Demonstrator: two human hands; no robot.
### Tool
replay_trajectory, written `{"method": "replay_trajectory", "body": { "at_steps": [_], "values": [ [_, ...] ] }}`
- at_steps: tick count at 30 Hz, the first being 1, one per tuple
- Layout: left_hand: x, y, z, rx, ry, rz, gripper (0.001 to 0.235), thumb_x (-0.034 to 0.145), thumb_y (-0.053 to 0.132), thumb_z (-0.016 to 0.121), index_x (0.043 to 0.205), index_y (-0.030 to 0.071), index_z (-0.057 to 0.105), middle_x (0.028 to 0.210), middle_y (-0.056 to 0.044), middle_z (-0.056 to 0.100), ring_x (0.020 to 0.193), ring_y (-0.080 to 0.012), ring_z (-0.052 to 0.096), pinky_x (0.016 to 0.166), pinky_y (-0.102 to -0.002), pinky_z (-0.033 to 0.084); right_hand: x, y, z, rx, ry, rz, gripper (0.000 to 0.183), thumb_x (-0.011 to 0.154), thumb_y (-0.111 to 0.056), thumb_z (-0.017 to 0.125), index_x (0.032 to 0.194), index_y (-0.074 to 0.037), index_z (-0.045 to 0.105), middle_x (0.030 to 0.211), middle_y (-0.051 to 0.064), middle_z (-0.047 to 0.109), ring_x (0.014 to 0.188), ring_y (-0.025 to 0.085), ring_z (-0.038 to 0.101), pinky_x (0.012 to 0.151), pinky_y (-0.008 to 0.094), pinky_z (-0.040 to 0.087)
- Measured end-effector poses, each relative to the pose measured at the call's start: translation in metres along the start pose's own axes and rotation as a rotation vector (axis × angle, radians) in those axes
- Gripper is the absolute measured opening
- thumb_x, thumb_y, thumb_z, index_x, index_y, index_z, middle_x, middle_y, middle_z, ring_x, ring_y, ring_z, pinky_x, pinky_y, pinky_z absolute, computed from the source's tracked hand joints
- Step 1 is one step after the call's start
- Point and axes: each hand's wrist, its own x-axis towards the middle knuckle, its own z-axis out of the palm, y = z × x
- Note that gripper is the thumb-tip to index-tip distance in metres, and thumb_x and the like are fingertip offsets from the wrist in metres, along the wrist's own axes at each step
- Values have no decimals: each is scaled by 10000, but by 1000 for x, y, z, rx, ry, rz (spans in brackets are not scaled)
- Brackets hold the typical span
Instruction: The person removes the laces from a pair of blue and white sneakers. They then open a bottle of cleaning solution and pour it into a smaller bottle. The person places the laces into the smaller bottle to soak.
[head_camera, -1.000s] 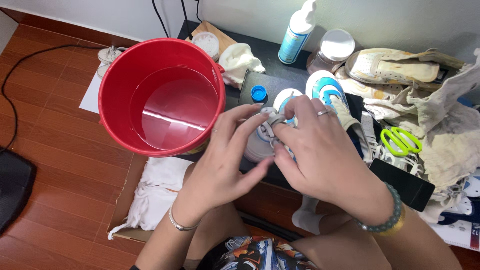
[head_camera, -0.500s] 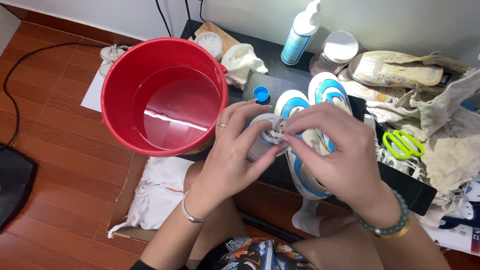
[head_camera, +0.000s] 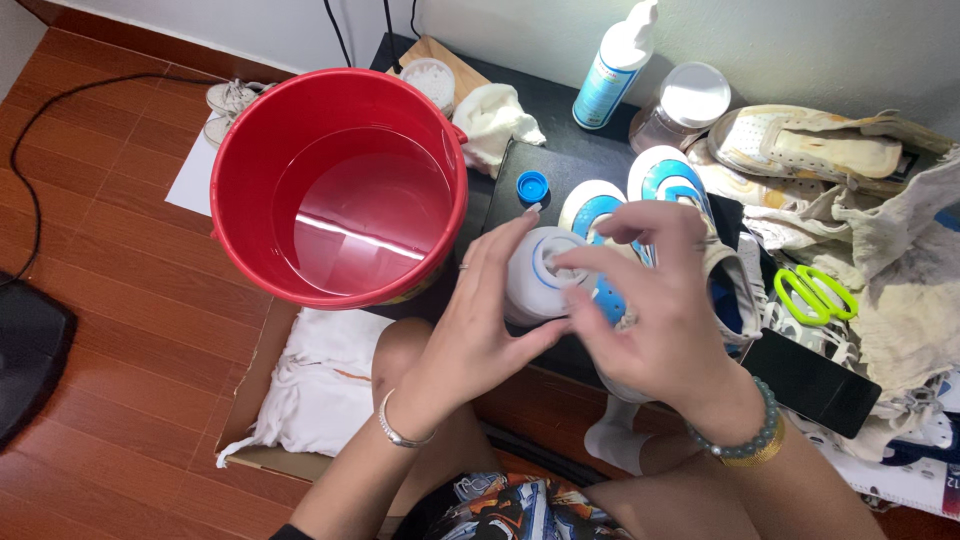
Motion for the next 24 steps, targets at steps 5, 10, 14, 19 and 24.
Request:
{"method": "replay_trajectory", "body": {
  "at_steps": [5, 10, 14, 19, 24],
  "values": [
    [-6, -7, 7, -39, -39, -69, 1042, 766, 138, 892, 1585, 26, 258, 1560, -227, 427, 1450, -387, 457, 1198, -446, 397, -15, 15, 3, 62, -15, 29, 535, 848, -156, 820, 1307, -61, 562, 1328, 107, 580, 1219, 286, 590, 1033, 408, 452],
    [-11, -12, 12, -81, -16, -102, 1046, 773, 84, 851, 1600, 13, 215, 1570, -222, 422, 1488, -382, 435, 1230, -446, 375, -25, 13, 17, 255, -163, 278, 998, 726, -253, 902, 1510, -18, 332, 1412, 172, 570, 1260, 306, 606, 1076, 439, 455],
    [-26, -10, 7, -105, 22, -56, 960, 811, 28, 788, 1587, 3, 223, 1614, -246, 369, 1519, -399, 392, 1256, -453, 345, -27, 20, 33, 251, -215, 384, 1086, 673, -257, 922, 1532, -13, 304, 1465, 214, 515, 1333, 340, 550, 1084, 453, 432],
    [-59, -10, -14, -45, 102, -120, 719, 921, 50, 750, 1531, 11, 371, 1566, -174, 491, 1453, -301, 529, 1216, -399, 449, -26, 25, 49, 256, -203, 415, 1001, 657, -282, 939, 1476, -58, 408, 1351, 163, 579, 1256, 278, 618, 1039, 406, 486],
    [-84, -45, -49, 135, 650, -133, 610, 945, -13, 663, 1497, 42, 407, 1497, -122, 443, 1391, -248, 474, 1206, -405, 408, -24, 23, 48, 262, -187, 437, 906, 656, -239, 929, 1424, -96, 472, 1295, 104, 616, 1211, 243, 642, 1002, 381, 508]
  ]
}}
